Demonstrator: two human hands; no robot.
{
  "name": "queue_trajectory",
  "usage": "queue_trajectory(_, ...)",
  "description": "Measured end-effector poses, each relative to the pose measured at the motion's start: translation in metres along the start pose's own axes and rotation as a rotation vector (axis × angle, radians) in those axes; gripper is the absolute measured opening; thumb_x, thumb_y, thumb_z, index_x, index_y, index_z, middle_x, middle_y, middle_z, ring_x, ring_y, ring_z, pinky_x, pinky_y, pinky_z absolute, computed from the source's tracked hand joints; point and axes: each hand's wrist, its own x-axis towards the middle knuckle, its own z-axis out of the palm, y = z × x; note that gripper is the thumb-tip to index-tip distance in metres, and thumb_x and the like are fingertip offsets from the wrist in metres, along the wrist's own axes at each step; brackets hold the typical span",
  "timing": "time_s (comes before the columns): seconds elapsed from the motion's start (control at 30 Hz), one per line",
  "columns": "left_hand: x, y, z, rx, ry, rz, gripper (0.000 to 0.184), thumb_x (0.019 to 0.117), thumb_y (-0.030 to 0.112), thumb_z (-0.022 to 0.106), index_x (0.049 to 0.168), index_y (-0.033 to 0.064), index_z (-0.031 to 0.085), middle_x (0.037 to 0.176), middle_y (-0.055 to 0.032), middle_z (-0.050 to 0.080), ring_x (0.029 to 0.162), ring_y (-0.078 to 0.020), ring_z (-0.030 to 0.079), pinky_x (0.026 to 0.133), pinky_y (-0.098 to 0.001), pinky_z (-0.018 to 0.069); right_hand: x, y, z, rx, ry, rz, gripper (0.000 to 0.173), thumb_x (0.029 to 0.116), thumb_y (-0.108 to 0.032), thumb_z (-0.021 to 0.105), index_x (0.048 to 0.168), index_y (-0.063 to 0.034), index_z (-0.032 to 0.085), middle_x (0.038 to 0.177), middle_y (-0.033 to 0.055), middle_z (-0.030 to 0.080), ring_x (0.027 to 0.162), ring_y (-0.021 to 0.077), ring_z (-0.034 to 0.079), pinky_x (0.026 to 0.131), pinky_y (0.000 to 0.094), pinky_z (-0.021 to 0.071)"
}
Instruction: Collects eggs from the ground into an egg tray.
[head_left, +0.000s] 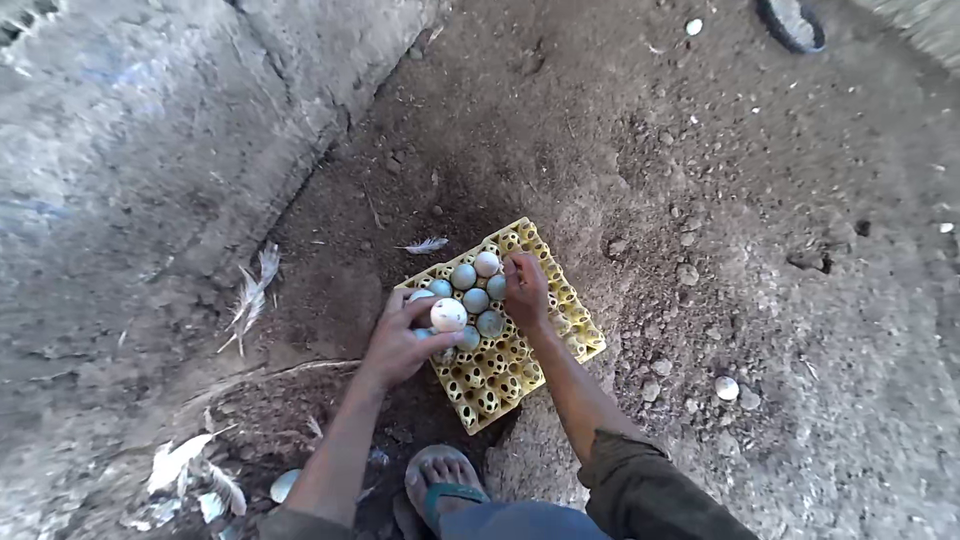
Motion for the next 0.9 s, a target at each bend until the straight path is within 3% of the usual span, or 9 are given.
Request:
queue_trajectory(0.07,0.017,0.015,0.017,0.167,-0.022,0.062,0.062,0.0708,0.052,0.088,0.123,0.0204,0.073,0.145,-0.0181,0.047,0.123,-0.0290,0.056,0.096,-0.0507,0.0527,-0.005,-0.007,-0.023,0.019,0.052,0.113,0.029,0.1061,-0.019,0.052,0.115,0.0032,0.069,0.111,0.0170,0.069,0.103,0.0233,0.068,0.093,0.0415,0.0574)
queue_trajectory(0.13,0.036,0.033,0.035,0.354,-0.079,0.115,0.058,0.0745,0.054,0.086,0.124,0.0267,0.073,0.150,-0.0217,0.043,0.119,-0.0377,0.060,0.090,-0.0585,0.0546,-0.016,-0.006,-0.045,0.031,0.228,0.128,0.027,0.1059,-0.018,0.051,0.110,0.0024,0.068,0.102,0.0127,0.070,0.089,0.0159,0.068,0.081,0.0357,0.0586)
queue_trajectory(0.2,0.054,0.050,0.054,0.556,-0.158,0.181,0.053,0.0795,0.052,0.083,0.126,0.0307,0.071,0.153,-0.0241,0.041,0.105,-0.0403,0.066,0.080,-0.0593,0.0567,-0.031,-0.005,-0.062,0.051,0.366,0.158,0.026,0.1056,-0.016,0.050,0.108,0.0044,0.066,0.099,0.0110,0.072,0.087,0.0113,0.069,0.079,0.0307,0.0585)
queue_trajectory(0.27,0.067,0.059,0.072,0.736,-0.252,0.248,0.047,0.0840,0.044,0.081,0.128,0.0309,0.070,0.153,-0.0248,0.041,0.100,-0.0400,0.068,0.078,-0.0580,0.0569,-0.047,-0.001,-0.073,0.077,0.469,0.186,0.024,0.1049,-0.013,0.049,0.104,0.0062,0.064,0.095,0.0095,0.072,0.087,0.0089,0.070,0.080,0.0273,0.0590)
queue_trajectory(0.4,0.080,0.063,0.098,1.010,-0.423,0.283,0.041,0.0890,0.031,0.076,0.130,0.0313,0.069,0.156,-0.0214,0.039,0.108,-0.0398,0.064,0.084,-0.0573,0.0537,-0.071,0.011,-0.084,0.110,0.570,0.213,0.019,0.1043,-0.008,0.049,0.100,0.0042,0.063,0.092,0.0061,0.074,0.088,0.0082,0.072,0.082,0.0257,0.0607)
queue_trajectory(0.53,0.077,0.067,0.104,1.078,-0.482,0.276,0.040,0.0923,0.035,0.074,0.131,0.0291,0.068,0.155,-0.0224,0.039,0.103,-0.0396,0.065,0.083,-0.0566,0.0531,-0.080,0.016,-0.088,0.136,0.576,0.206,0.019,0.1040,-0.008,0.048,0.099,0.0010,0.063,0.091,0.0027,0.074,0.087,0.0059,0.072,0.080,0.0242,0.0604)
queue_trajectory(0.6,0.074,0.071,0.102,1.033,-0.461,0.335,0.034,0.0994,0.041,0.063,0.131,0.0296,0.068,0.151,-0.0230,0.043,0.096,-0.0369,0.067,0.080,-0.0540,0.0544,-0.080,0.017,-0.089,0.152,0.578,0.198,0.019,0.1042,-0.008,0.048,0.099,0.0008,0.063,0.091,0.0024,0.073,0.088,0.0065,0.072,0.081,0.0251,0.0608)
queue_trajectory(0.7,0.073,0.078,0.110,0.977,-0.466,0.412,0.030,0.1033,0.026,0.053,0.127,0.0307,0.070,0.148,-0.0221,0.047,0.095,-0.0365,0.068,0.078,-0.0535,0.0562,-0.078,0.015,-0.090,0.174,0.577,0.200,0.018,0.1036,-0.007,0.048,0.099,0.0003,0.064,0.091,0.0024,0.073,0.088,0.0077,0.072,0.083,0.0264,0.0610)
queue_trajectory(0.9,0.085,0.101,0.143,1.091,-0.638,0.323,0.058,0.0995,0.014,0.058,0.154,0.0286,0.045,0.136,-0.0224,0.057,0.098,-0.0403,0.067,0.085,-0.0576,0.0512,-0.073,0.010,-0.089,0.224,0.568,0.164,0.018,0.1027,-0.006,0.049,0.098,-0.0025,0.065,0.090,-0.0003,0.073,0.086,0.0060,0.071,0.080,0.0245,0.0607)
